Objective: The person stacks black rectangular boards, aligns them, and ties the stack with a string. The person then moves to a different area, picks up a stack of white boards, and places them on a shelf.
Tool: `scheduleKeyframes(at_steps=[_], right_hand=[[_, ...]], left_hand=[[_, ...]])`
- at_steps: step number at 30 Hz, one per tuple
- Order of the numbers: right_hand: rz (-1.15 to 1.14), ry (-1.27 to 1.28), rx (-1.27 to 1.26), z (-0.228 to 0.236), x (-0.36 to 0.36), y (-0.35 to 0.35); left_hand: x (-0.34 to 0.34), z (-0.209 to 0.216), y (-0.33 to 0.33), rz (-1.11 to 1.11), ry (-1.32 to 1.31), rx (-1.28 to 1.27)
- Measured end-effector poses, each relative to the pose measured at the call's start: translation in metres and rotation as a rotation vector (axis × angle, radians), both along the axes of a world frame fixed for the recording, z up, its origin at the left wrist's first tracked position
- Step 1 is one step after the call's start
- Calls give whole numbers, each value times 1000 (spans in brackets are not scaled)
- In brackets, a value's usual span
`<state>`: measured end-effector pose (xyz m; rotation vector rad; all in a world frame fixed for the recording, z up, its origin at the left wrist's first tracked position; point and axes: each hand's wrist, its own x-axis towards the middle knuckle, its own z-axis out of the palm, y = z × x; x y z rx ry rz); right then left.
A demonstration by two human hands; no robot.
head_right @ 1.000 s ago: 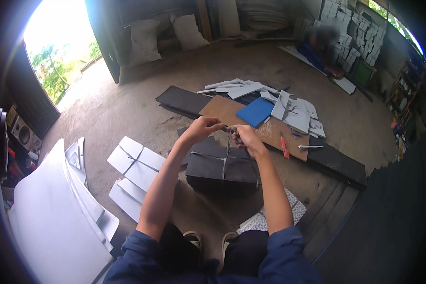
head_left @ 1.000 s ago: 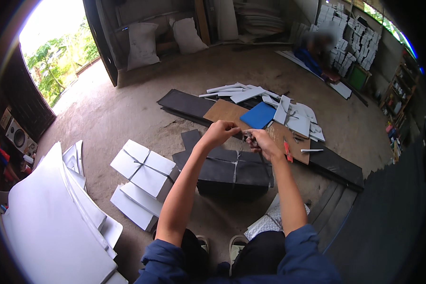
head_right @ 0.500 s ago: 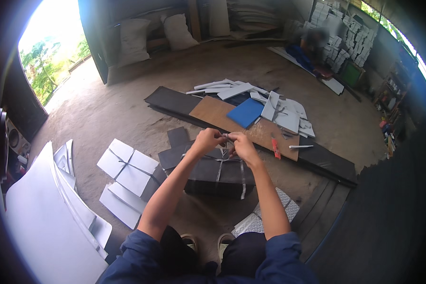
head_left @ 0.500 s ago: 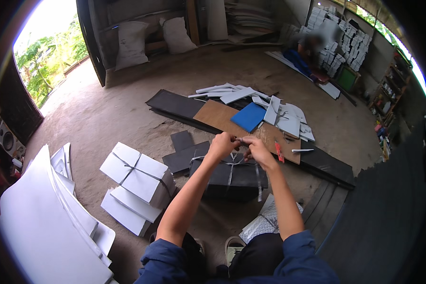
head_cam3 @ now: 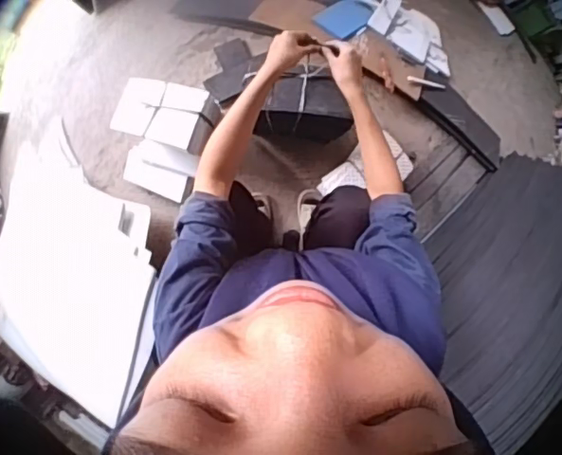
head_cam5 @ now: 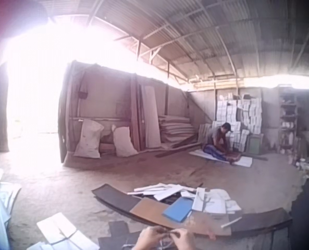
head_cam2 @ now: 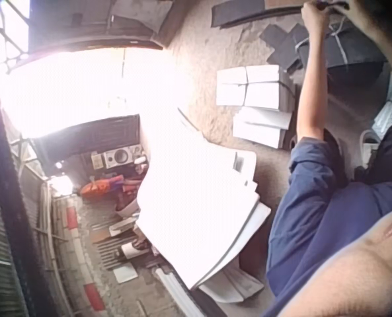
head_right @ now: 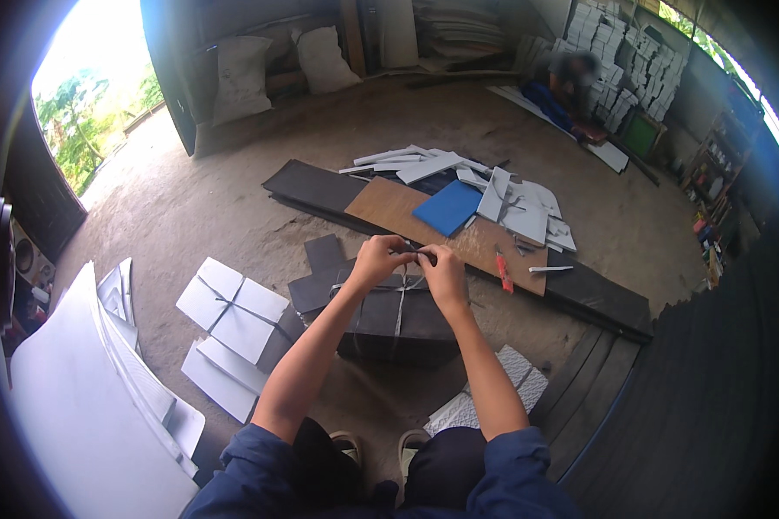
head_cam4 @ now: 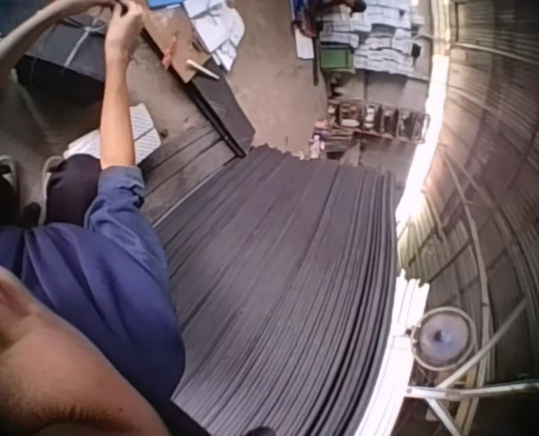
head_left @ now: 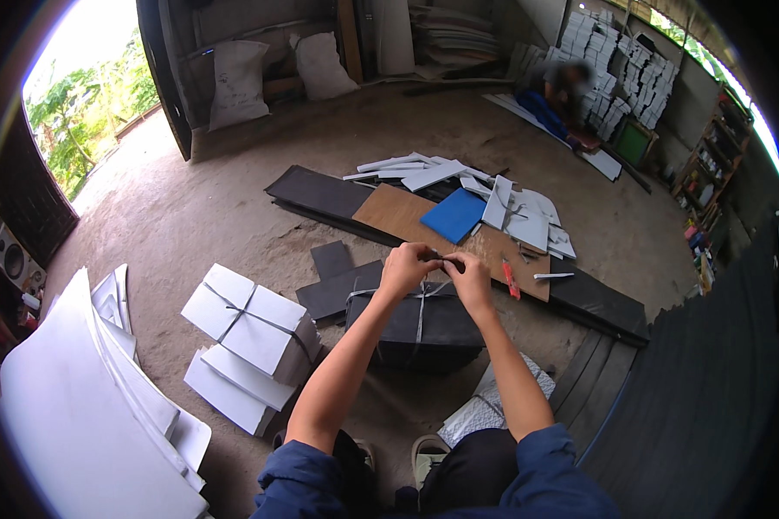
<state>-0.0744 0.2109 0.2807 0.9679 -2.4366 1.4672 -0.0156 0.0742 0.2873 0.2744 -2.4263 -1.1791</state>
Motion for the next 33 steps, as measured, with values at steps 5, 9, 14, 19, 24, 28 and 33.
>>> scheduleKeyframes(at_steps=[5, 9, 14, 19, 24, 28, 33], right_hand=[[48, -211, 103, 4, -13, 14], [176, -512, -165, -6, -15, 16], [134, -384, -101, -9, -17, 14], [24, -157, -15, 24, -6, 18], [399, -465, -483, 35, -9, 16], [501, -969, -1162, 13, -19, 13], [238, -842, -807, -25, -21, 55]], left_hand=[[6, 16, 10, -1, 154, -226], [6, 11, 13, -35, 278, -321], [0, 3, 14, -57, 232, -8], [0, 13, 5, -73, 290, 59], [-4, 8, -13, -110, 72, 406], [-7, -13, -14, 162, -32, 713], [15, -70, -60, 620, 117, 48]])
